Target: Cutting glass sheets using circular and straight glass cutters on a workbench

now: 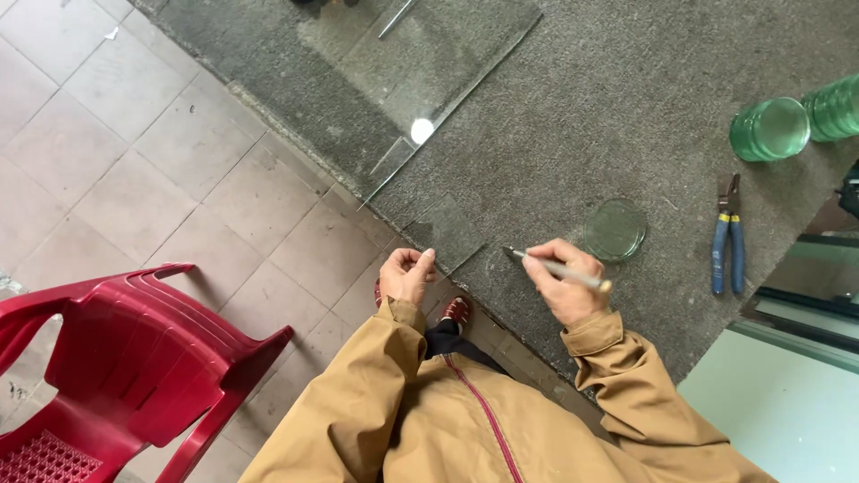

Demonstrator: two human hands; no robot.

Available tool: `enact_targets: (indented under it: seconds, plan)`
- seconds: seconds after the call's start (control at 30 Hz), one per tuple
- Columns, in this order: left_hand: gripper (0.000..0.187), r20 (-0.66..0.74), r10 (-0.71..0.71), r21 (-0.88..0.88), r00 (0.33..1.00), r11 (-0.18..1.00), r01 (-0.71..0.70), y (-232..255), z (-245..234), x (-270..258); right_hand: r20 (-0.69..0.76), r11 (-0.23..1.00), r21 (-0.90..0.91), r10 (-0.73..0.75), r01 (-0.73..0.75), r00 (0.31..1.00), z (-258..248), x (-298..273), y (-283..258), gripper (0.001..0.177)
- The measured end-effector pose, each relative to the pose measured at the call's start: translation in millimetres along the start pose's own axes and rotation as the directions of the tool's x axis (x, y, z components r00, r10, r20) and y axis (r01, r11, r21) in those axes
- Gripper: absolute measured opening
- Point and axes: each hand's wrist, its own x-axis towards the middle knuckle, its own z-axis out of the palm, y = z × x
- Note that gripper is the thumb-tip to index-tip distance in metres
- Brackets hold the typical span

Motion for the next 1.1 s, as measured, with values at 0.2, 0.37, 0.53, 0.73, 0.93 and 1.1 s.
enact_targets:
  seconds: [0.2, 0.37, 0.53, 0.73, 0.93, 1.1]
  plan:
    - [0.026, -0.001, 0.019, 0.349, 1.0, 0.937, -0.017, 54.8, 4.0, -25.6, 0.019, 0.988, 0.056, -0.148, 0.146, 0.989, 9.9, 6.7, -18.8, 0.007]
    - [0.026, -0.041, 0.037, 0.451, 0.998, 0.892, -0.015, 66.8, 4.5, -33.8, 0.091, 0.975, 0.039, -0.223, 0.22, 0.971, 18.0, 14.7, -36.5, 0.005]
    - [0.032, -0.049, 0.132, 0.451, 0.99, 0.887, -0.096, 41.6, 4.6, -24.2, 0.181, 0.91, -0.054, -0.396, 0.411, 0.9, 25.0, 24.5, -26.5, 0.011]
    - [0.029, -0.075, 0.064, 0.493, 0.995, 0.87, -0.019, 34.0, 2.3, -14.3, 0.179, 0.908, -0.082, -0.392, 0.411, 0.902, 27.5, 27.5, -24.8, 0.013]
    - [0.031, -0.075, 0.036, 0.507, 0.997, 0.862, 0.007, 32.4, 1.5, -8.9, 0.154, 0.909, -0.093, -0.39, 0.406, 0.908, 33.2, 31.8, -4.6, 0.015]
    - [0.032, -0.058, 0.057, 0.535, 0.997, 0.845, -0.017, 37.6, -0.3, -10.8, 0.199, 0.903, -0.054, -0.408, 0.426, 0.891, 32.9, 32.8, -28.8, 0.016]
